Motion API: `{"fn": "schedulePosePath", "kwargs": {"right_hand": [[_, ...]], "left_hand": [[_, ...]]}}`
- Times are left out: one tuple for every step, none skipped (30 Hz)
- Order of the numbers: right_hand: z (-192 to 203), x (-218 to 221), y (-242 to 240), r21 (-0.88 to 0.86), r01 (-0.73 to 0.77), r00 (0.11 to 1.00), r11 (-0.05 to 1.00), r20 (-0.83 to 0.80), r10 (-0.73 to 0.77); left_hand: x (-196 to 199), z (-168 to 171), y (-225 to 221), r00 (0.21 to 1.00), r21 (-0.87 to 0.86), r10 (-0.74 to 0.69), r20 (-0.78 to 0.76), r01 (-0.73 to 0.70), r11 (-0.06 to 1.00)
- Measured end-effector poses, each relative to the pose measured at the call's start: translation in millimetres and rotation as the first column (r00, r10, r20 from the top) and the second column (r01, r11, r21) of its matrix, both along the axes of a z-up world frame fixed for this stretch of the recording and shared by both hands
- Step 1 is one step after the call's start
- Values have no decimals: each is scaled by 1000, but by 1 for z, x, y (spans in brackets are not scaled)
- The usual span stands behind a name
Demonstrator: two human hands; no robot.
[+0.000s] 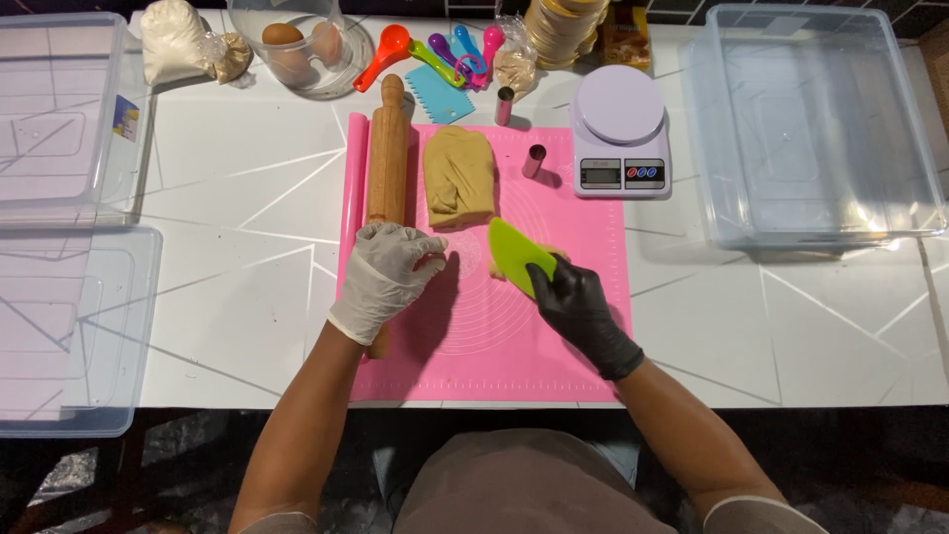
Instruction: Rolling out dough with a rolling pin, cutting it into portions with a scraper, and weighing the portions on a digital scale.
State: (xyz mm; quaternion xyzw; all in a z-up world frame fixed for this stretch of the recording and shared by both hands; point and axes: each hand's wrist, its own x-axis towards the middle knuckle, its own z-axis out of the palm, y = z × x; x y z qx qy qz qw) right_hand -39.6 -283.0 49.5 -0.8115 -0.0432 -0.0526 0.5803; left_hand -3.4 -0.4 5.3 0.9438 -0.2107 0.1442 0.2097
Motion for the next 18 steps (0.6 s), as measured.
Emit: {"fn": "schedulePosePath", "kwargs": {"right_hand": [[-10,10,-4,-192,-45,980,980,180,80],[-19,20,-8,-382,-50,923,923,336,189],[-14,32,-2,-383,-51,922,922,337,191],[-8,45,4,-377,-6,887,926,426,179],[-2,57,10,-366,39,843,930,512,166],[-3,72,23,-365,38,839,930,518,168],[-4,87,35,-352,58,819,934,552,157],[-4,101,48,-337,77,799,938,583,143],[-11,110,52,-335,77,797,939,587,144],[-16,121,57,-417,100,816,903,554,166],[-22,133,62,-497,121,835,859,519,183],[-21,142,62,-497,117,835,860,518,186],[-20,151,62,-591,116,807,799,524,271],[-19,160,61,-675,123,777,727,522,353],[-29,159,67,-673,122,776,729,523,353],[-35,161,69,-669,96,825,737,468,317],[-42,163,70,-662,71,869,746,409,280],[-46,165,70,-662,73,869,746,410,278]], "left_hand": [[-3,5,-2,1000,0,17,-17,-17,1000],[-5,10,-5,999,-1,33,-34,-33,999],[-3,7,-4,999,-2,35,-33,-35,999],[-1,5,-2,1000,5,15,-13,-15,1000],[1,3,0,1000,13,-6,6,6,1000],[1,2,0,1000,14,-3,13,3,1000],[2,0,-1,1000,21,-1,16,0,1000],[2,-2,0,1000,29,1,18,-2,1000],[0,-1,-1,1000,31,4,22,-4,1000],[0,0,-2,999,49,-2,42,0,999],[1,1,-2,998,67,-7,62,3,998],[1,-1,-2,998,68,-3,61,-1,998],[2,-2,-3,998,72,-18,53,14,997],[2,-3,-3,998,78,-34,47,30,996],[-1,-2,-2,998,80,-32,47,28,996],[-1,1,-4,999,96,-43,7,42,995],[0,4,-6,998,111,-52,-33,55,992],[1,3,-8,998,111,-54,-32,57,992]]}}
